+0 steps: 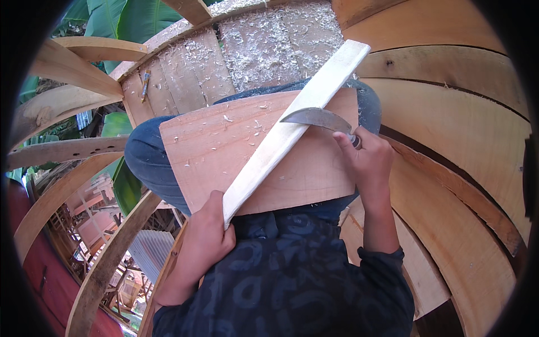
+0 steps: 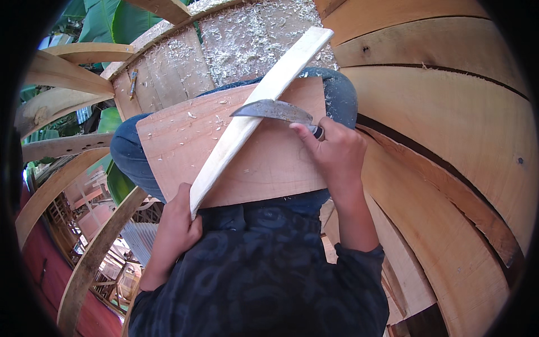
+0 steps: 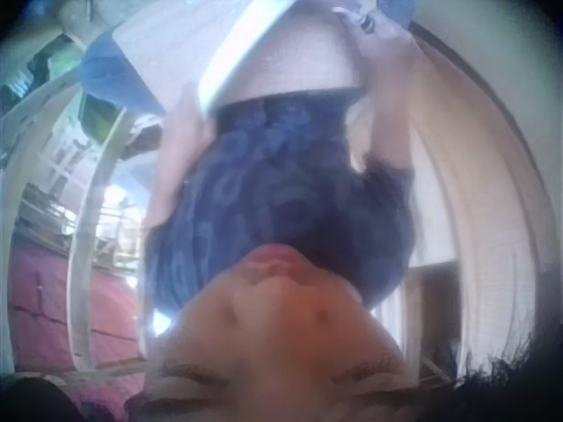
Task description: The person carves a long, light-colored wooden stick using a curved knife. They hold the stick with their left hand and repeatedly shave thin layers from its surface with the knife in their right hand, creating wood shavings that fall onto a board on their lap.
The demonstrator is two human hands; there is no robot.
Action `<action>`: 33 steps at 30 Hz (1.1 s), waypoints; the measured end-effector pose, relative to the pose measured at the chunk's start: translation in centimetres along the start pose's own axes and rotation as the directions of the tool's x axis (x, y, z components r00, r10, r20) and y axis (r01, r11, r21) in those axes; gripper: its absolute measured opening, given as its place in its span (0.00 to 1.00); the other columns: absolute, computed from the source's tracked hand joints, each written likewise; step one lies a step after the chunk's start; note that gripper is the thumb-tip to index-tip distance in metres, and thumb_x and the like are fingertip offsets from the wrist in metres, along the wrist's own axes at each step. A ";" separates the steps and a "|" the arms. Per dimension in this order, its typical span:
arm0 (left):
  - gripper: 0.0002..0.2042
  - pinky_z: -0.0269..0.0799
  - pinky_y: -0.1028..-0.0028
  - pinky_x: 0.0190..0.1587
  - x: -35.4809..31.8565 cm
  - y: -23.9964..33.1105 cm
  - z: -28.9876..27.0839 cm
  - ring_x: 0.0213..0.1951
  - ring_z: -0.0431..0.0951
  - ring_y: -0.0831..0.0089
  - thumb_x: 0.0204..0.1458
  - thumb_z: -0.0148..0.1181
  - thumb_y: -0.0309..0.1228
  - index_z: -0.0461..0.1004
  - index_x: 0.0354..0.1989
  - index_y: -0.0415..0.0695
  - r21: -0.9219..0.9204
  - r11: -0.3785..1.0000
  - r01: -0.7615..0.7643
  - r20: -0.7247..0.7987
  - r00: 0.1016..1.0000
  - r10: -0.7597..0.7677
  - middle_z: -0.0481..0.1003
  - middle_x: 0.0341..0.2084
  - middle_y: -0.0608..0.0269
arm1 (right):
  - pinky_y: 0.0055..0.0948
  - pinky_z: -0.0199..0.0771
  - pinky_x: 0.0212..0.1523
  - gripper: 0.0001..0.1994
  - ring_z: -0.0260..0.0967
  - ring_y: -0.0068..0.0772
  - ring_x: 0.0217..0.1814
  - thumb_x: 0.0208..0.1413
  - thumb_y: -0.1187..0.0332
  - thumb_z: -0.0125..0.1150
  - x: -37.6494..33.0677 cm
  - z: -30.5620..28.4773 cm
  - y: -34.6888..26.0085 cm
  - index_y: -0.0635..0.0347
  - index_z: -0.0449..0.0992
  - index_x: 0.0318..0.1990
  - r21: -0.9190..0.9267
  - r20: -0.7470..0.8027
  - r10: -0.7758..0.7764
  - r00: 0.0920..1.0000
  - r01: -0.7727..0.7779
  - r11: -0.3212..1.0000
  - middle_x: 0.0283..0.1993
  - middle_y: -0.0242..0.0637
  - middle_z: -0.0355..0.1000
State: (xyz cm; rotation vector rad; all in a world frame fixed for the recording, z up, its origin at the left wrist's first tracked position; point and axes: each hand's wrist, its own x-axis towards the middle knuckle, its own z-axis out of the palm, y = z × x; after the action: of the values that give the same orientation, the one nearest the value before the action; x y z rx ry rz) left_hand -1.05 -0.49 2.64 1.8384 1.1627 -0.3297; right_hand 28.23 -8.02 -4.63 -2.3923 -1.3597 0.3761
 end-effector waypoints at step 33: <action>0.19 0.65 0.51 0.37 0.2 -1.6 -1.0 0.36 0.69 0.32 0.36 0.50 0.20 0.59 0.42 0.37 -0.179 0.984 -0.012 0.108 0.994 0.032 0.67 0.25 0.34 | 0.35 0.62 0.16 0.29 0.66 0.43 0.15 0.48 0.40 0.64 -0.3 -0.8 -2.6 0.59 0.68 0.16 -0.002 0.128 -0.313 0.941 0.316 0.949 0.13 0.40 0.65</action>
State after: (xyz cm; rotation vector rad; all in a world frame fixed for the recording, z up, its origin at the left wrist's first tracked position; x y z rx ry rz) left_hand -2.51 0.73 2.16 1.6551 1.0600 -0.3003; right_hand 26.40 -7.21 -2.74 -2.1467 -1.7790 0.4291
